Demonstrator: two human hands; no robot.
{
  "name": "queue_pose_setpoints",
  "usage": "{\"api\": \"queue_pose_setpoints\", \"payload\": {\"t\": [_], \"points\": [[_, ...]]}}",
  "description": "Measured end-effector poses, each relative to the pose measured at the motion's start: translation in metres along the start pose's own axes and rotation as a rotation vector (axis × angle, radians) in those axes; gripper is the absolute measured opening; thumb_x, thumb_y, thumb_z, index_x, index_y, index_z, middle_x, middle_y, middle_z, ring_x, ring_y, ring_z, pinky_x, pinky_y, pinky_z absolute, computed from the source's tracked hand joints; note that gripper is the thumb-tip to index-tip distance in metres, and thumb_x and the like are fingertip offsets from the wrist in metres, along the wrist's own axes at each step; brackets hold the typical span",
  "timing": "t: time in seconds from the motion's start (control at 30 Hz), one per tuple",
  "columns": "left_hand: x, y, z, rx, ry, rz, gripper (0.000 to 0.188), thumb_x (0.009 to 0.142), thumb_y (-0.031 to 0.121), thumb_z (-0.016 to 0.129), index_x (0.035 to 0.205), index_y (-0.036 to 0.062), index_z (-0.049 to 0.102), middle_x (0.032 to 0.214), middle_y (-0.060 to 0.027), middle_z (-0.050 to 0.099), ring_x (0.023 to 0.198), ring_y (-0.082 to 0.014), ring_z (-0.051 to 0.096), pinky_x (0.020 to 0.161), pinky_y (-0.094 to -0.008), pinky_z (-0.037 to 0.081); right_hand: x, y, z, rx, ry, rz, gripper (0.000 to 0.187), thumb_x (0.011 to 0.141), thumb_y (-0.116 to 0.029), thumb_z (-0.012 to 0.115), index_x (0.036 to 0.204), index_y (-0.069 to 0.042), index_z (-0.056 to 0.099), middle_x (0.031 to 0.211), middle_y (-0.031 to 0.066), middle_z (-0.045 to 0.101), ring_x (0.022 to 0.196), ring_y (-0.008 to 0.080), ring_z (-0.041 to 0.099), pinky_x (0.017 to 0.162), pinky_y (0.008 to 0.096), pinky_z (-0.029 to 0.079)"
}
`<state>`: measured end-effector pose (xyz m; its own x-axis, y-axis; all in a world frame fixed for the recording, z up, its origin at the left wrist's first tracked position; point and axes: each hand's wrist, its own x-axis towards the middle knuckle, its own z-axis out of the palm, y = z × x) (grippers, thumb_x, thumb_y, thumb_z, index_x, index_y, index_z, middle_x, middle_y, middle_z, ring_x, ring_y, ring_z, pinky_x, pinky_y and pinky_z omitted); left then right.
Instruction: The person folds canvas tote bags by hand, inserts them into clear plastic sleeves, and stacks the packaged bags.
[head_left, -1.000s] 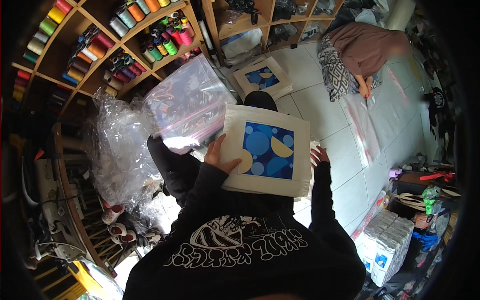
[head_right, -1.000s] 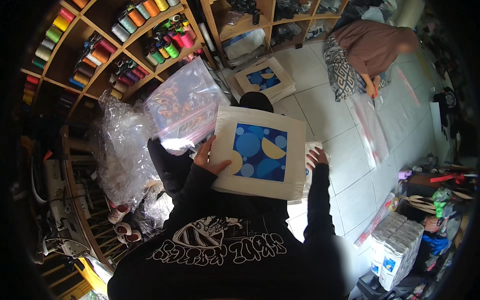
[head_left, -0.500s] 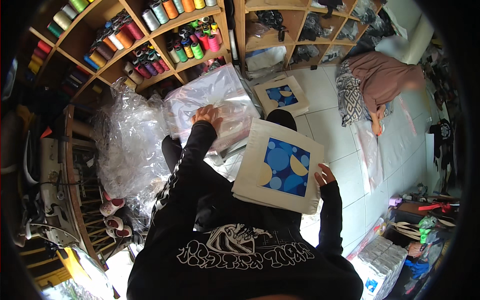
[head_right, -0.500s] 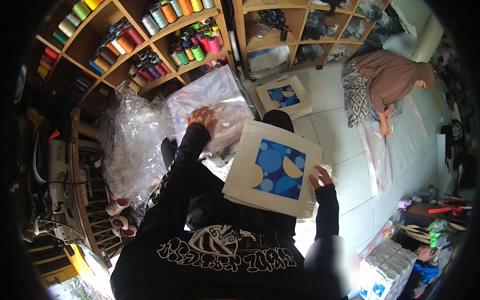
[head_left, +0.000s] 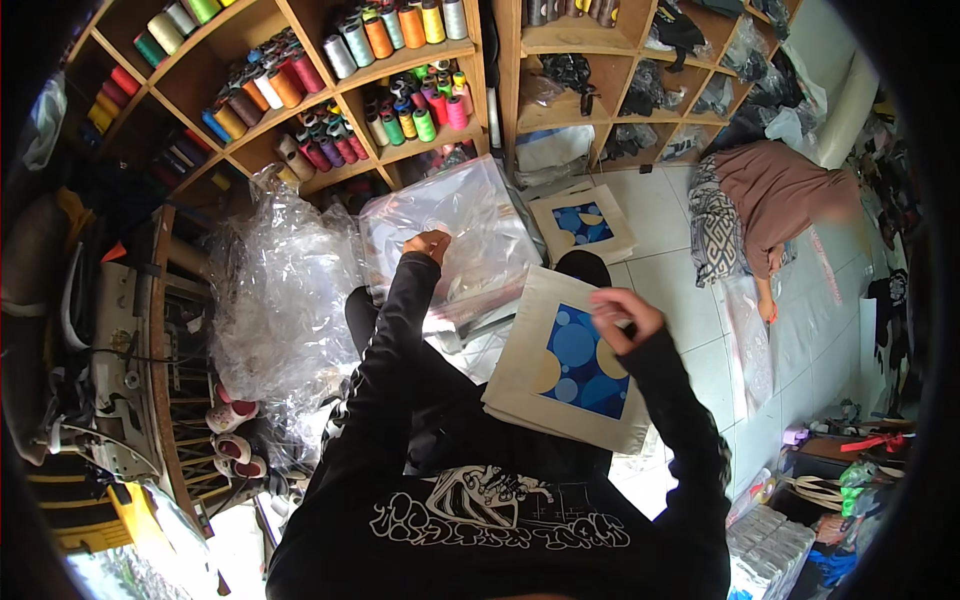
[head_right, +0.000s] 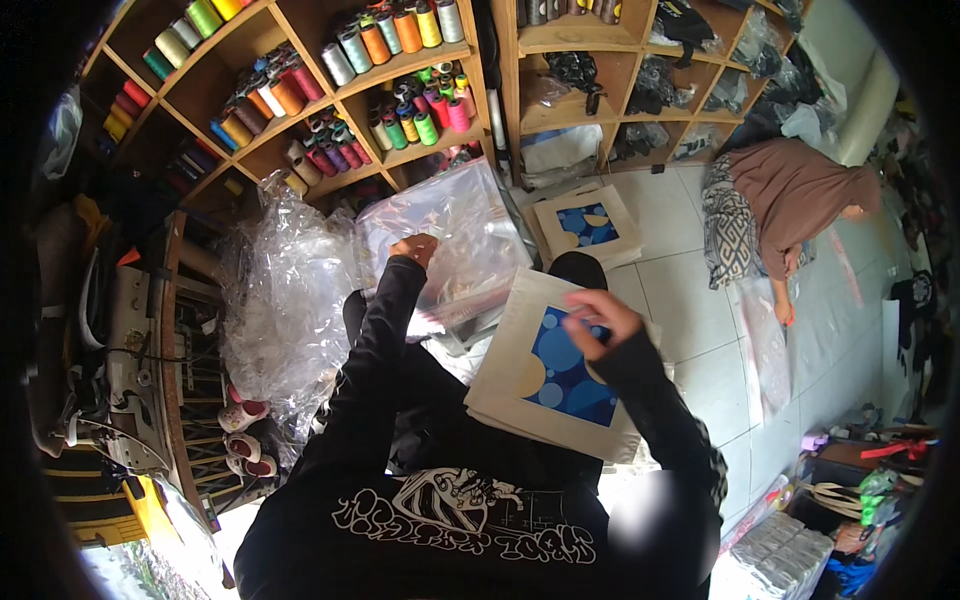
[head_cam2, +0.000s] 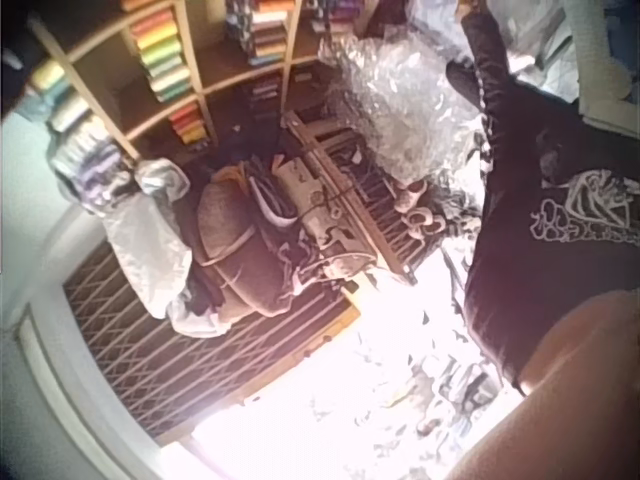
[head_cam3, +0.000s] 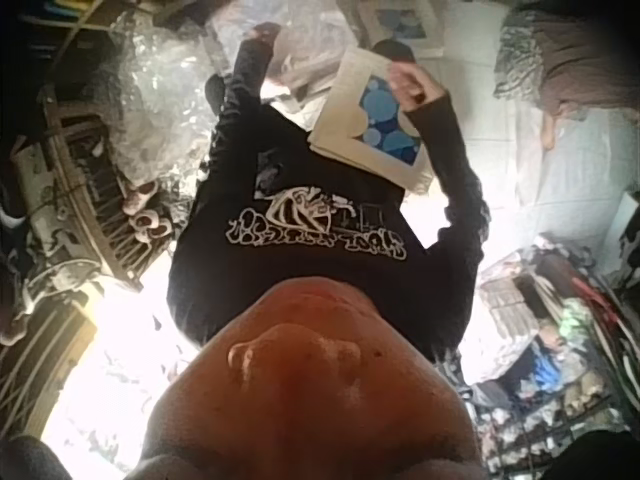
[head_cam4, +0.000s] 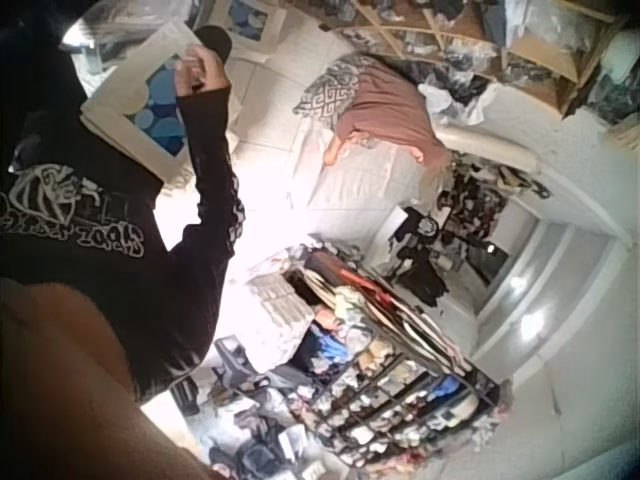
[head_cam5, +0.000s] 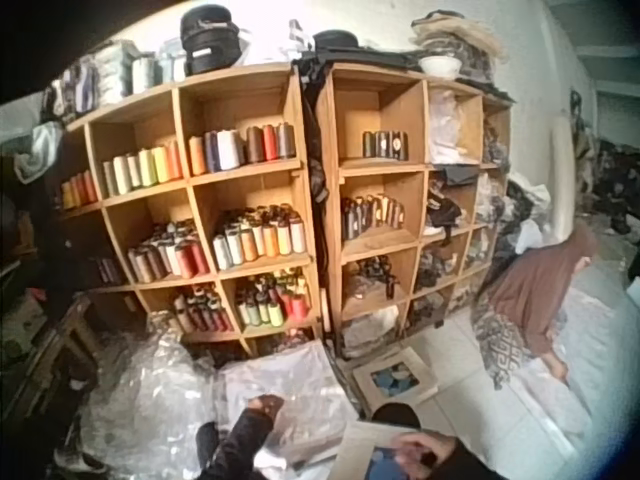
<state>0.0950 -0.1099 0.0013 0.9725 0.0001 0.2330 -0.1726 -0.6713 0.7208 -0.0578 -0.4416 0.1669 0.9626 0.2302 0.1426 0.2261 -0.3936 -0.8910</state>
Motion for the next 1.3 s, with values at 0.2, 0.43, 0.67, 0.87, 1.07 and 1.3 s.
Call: {"api": "queue_pose_setpoints", "payload": {"t": [0.2,0.43,0.67,0.87,1.07,1.3], "points": [[0.004,0.016,-0.006,-0.139,-0.069,-0.083,0.015,0.077,0.022,0.067,0.082,0.0082,0.068,0.072,-0.0105,0.067,0.067,-0.0197,0.067,0.064,-0.0285,0.052,0.100,0.086,0.147,0.250,-0.111,0.062,0.030,0.079,-0.015,0.067,0.103,-0.002,0.055,0.083,0.0055,0.062,0.072,0.0119,0.058,0.064,0.0239,0.047],[0.003,0.034,-0.016,-0.389,-0.197,-0.294,0.014,0.075,0.017,0.071,0.081,0.0042,0.068,0.067,-0.0069,0.066,0.060,-0.0118,0.064,0.059,-0.0248,0.051,0.168,0.119,0.215,0.385,0.101,0.230,0.025,0.087,-0.023,0.057,0.090,0.002,0.059,0.075,0.0109,0.065,0.059,0.0144,0.061,0.050,0.0257,0.049],[0.003,0.035,-0.021,-0.292,-0.054,-0.200,0.019,0.075,0.021,0.071,0.077,0.0031,0.066,0.061,-0.0070,0.065,0.055,-0.0117,0.063,0.053,-0.0230,0.049,0.151,0.110,0.197,0.441,-0.044,0.454,0.024,0.091,-0.016,0.050,0.084,0.004,0.059,0.073,0.0105,0.065,0.051,0.0158,0.060,0.048,0.0269,0.048],[-0.004,0.053,-0.031,-0.039,-0.250,0.249,0.027,0.074,0.015,0.073,0.097,0.0093,0.062,0.084,-0.0033,0.065,0.076,-0.0130,0.065,0.061,-0.0252,0.051,0.147,0.127,0.188,0.472,-0.040,0.198,0.023,0.089,-0.018,0.055,0.083,0.003,0.060,0.074,0.0089,0.065,0.060,0.0133,0.061,0.057,0.0251,0.050],[0.000,0.039,-0.030,-0.192,-0.102,0.024,0.011,0.083,0.010,0.060,0.091,0.0028,0.064,0.072,-0.0062,0.066,0.066,-0.0148,0.066,0.060,-0.0241,0.052,0.156,0.085,0.176,0.529,-0.095,0.189,0.028,0.079,-0.023,0.069,0.094,-0.002,0.059,0.085,0.0113,0.065,0.082,0.0167,0.063,0.070,0.0304,0.051],[0.016,0.066,-0.052,-0.908,-0.163,-0.282,0.016,0.085,0.011,0.062,0.091,-0.0038,0.064,0.089,-0.0128,0.066,0.082,-0.0189,0.064,0.069,-0.0320,0.056,0.173,0.075,0.189,0.411,0.105,-0.089,0.029,0.079,-0.016,0.070,0.097,-0.002,0.052,0.092,0.0113,0.062,0.081,0.0186,0.063,0.067,0.0292,0.052]]}}
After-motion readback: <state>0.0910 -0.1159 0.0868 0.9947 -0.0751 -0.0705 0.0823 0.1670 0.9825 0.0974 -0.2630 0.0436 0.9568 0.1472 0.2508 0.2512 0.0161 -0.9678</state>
